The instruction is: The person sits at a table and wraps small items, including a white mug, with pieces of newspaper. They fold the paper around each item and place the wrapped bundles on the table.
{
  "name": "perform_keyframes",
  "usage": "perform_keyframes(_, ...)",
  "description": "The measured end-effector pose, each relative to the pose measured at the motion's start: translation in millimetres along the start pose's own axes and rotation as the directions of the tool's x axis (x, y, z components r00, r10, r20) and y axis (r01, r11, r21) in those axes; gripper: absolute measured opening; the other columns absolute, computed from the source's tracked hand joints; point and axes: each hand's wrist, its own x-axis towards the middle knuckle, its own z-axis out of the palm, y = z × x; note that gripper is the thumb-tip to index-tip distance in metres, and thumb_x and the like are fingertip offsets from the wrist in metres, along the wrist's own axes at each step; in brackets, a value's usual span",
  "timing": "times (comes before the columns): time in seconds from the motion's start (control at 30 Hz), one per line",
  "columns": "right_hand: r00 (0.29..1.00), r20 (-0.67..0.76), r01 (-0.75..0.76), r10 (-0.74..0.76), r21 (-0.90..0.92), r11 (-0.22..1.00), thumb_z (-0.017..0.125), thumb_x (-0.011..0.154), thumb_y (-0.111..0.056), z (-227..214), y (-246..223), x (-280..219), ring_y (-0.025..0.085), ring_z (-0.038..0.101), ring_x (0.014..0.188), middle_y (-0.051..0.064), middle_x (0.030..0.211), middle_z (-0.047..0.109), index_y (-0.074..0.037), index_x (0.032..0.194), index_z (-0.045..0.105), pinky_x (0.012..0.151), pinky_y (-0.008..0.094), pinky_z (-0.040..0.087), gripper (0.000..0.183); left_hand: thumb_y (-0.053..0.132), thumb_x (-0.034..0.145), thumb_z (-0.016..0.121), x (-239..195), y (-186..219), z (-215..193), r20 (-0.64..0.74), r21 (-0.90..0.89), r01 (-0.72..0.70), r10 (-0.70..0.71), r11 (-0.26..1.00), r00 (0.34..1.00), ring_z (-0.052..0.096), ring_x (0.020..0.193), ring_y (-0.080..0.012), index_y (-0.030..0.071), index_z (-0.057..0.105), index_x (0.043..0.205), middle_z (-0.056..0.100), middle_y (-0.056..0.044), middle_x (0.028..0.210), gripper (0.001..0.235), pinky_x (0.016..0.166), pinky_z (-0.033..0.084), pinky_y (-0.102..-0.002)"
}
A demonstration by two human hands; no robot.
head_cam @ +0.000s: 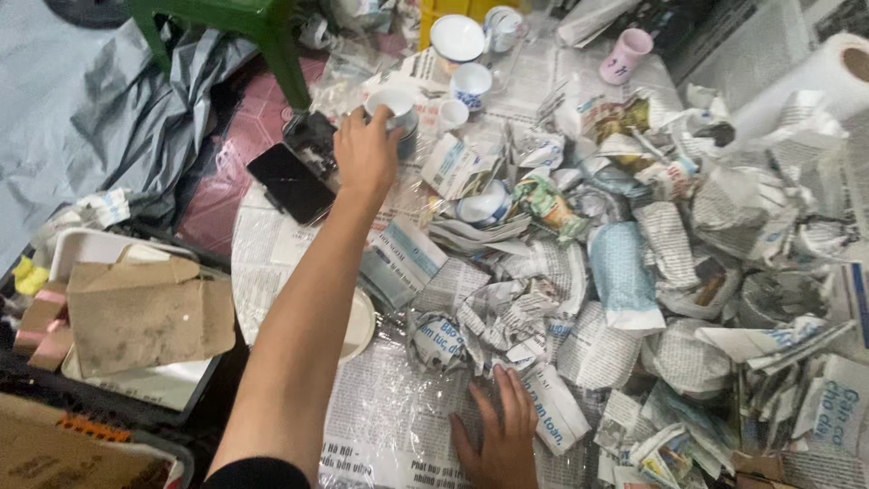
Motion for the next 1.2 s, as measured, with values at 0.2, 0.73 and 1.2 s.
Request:
perform_keyframes(0.2, 1.000, 0.023, 0.016, -0.016, 0.004, 1.000, 0.076, 0.084, -0.032, -4.8, -2.7, 4.1, 0.042, 0.032, 0.144, 0.024, 0.151, 0.037, -0.010, 0.136, 0.052, 0.115, 0.059, 0.024, 0.061, 0.022, 0.097, 0.074, -18.4, 20.9, -48.8, -0.076, -0.195, -0.053, 0.039, 0.979, 0.996, 0.059, 0.118, -0.0417, 0.012, 0.066, 0.121, 0.053, -0.024, 0.140, 0.027, 0.095, 0.049, -0.053)
perform_keyframes(0.73, 0.977, -0.211, 0.014, 0.010, 0.107, 0.994, 0.065, 0.085, 0.000, -14.2, -3.0, -0.8, 0.036, 0.049, 0.137, 0.015, 0.143, 0.053, -0.005, 0.121, 0.057, 0.113, 0.053, 0.033, 0.038, 0.009, 0.087, 0.076, -375.8, 114.6, -195.2, 0.358, -0.657, 0.208, 0.057, 0.725, 0.932, 0.057, 0.131, -0.0392, 0.006, 0.070, 0.109, 0.040, -0.021, 0.146, 0.023, 0.104, 0.053, -0.045)
perform_keyframes(1.2, 0.984, -0.134, -0.129, 0.114, -0.106, 0.986, 0.065, 0.090, -0.011, -70.5, 26.2, -47.9, 0.044, 0.050, 0.130, 0.029, 0.138, 0.057, 0.010, 0.128, 0.061, 0.108, 0.050, 0.037, 0.044, 0.008, 0.084, 0.078, -474.8, 145.1, -214.5, 0.416, -0.546, 0.152, 0.109, 0.824, 0.903, 0.048, 0.135, -0.0438, 0.007, 0.072, 0.106, 0.041, -0.022, 0.145, 0.023, 0.106, 0.045, -0.050)
